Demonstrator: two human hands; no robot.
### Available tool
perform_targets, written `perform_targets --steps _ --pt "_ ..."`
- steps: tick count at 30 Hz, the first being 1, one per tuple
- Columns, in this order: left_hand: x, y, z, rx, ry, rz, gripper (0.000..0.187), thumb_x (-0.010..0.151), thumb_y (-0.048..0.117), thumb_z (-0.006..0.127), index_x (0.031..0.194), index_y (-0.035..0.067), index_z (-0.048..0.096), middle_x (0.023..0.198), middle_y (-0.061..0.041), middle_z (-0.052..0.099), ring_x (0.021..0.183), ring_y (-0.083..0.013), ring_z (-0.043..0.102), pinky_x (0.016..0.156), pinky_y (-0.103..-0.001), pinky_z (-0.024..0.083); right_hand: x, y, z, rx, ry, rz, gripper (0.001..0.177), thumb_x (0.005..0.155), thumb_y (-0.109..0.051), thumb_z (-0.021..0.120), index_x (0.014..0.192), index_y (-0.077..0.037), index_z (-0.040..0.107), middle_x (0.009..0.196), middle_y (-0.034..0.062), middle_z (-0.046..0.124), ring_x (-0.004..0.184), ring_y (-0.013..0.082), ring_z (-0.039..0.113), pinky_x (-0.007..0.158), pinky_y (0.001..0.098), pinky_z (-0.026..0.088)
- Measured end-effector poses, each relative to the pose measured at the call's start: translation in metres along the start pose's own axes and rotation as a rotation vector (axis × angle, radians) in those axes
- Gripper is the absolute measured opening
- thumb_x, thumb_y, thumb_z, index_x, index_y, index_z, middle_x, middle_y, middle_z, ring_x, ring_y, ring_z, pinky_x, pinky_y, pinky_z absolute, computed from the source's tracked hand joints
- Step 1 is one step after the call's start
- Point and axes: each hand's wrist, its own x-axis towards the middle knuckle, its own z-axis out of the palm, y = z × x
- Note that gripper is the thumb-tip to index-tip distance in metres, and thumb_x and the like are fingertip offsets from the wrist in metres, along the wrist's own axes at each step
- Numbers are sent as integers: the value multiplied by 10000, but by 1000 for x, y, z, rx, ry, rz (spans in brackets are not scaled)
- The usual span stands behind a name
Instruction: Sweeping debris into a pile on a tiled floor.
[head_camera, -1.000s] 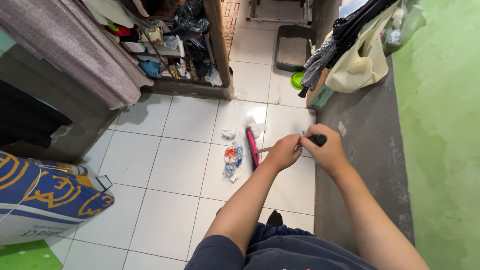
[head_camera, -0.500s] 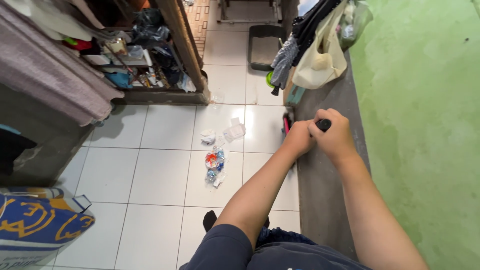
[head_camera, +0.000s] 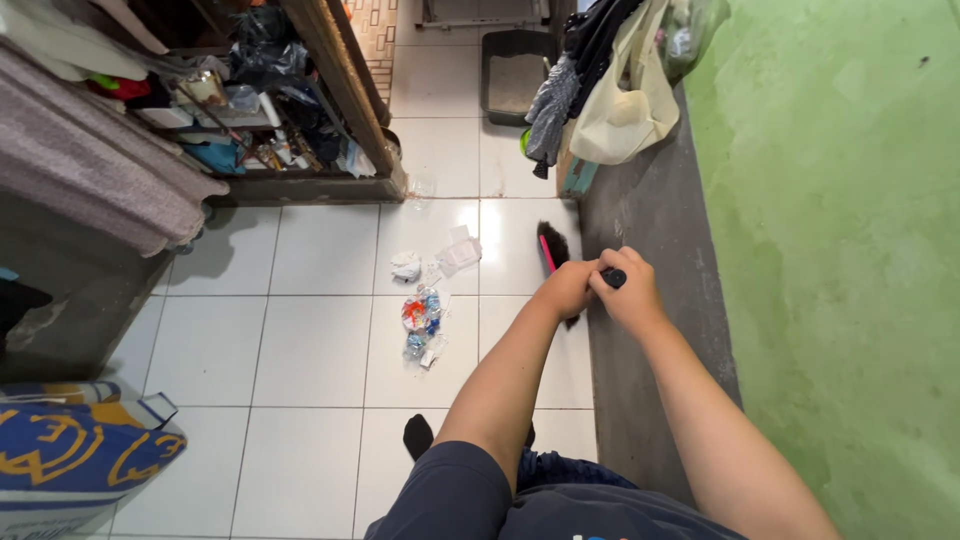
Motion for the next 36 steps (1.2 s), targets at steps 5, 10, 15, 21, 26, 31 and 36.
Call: perform_targets --steps 5,10,15,21,26,31,36 --pt "-20 14 -36 53 30 45 266 849 124 647 1108 94 702 978 -194 736 920 -391 706 814 -426 566 4 -32 1 13 -54 0 138 796 -112 741 850 -37 639 860 143 597 796 341 617 700 423 498" --pt "-41 26 -69 173 54 -60 262 785 242 734 1002 96 746 904 -172 751 863 -364 710 768 -422 566 7 -53 15 96 -95 6 103 793 -98 717 839 -34 650 834 141 602 748 317 615 684 405 501" --pt "-59 25 -81 209 118 -53 272 777 298 756 921 68 733 900 -141 750 844 -326 721 754 -400 573 6 -68 25 260 -98 36 87 803 -71 701 828 -16 637 829 112 614 731 243 615 675 367 499" --pt "-48 6 -62 246 275 -50 274 760 247 749 831 9 631 891 -194 656 855 -371 644 769 -436 538 12 -98 1 264 -65 -13 108 821 -76 714 822 -7 631 804 106 620 721 226 615 675 347 499" --pt "-26 38 -43 185 340 -99 273 771 245 744 866 9 645 916 -218 661 903 -405 637 816 -471 526 25 -121 -42 182 -20 -92 103 811 -61 718 823 -8 631 804 128 606 725 257 599 688 356 488" --pt "3 53 -22 2 367 -52 255 805 221 696 947 16 648 971 -223 671 971 -409 639 860 -472 520 32 -123 -61 71 31 -41 85 825 -70 720 839 -17 655 805 140 590 716 295 594 679 379 479" --pt "35 1 1 -128 221 -36 254 860 185 645 1067 51 701 1033 -190 748 1005 -361 715 857 -398 540 33 -64 -20 -16 37 -28 117 807 -105 741 886 -39 684 862 172 586 778 368 603 724 428 506"
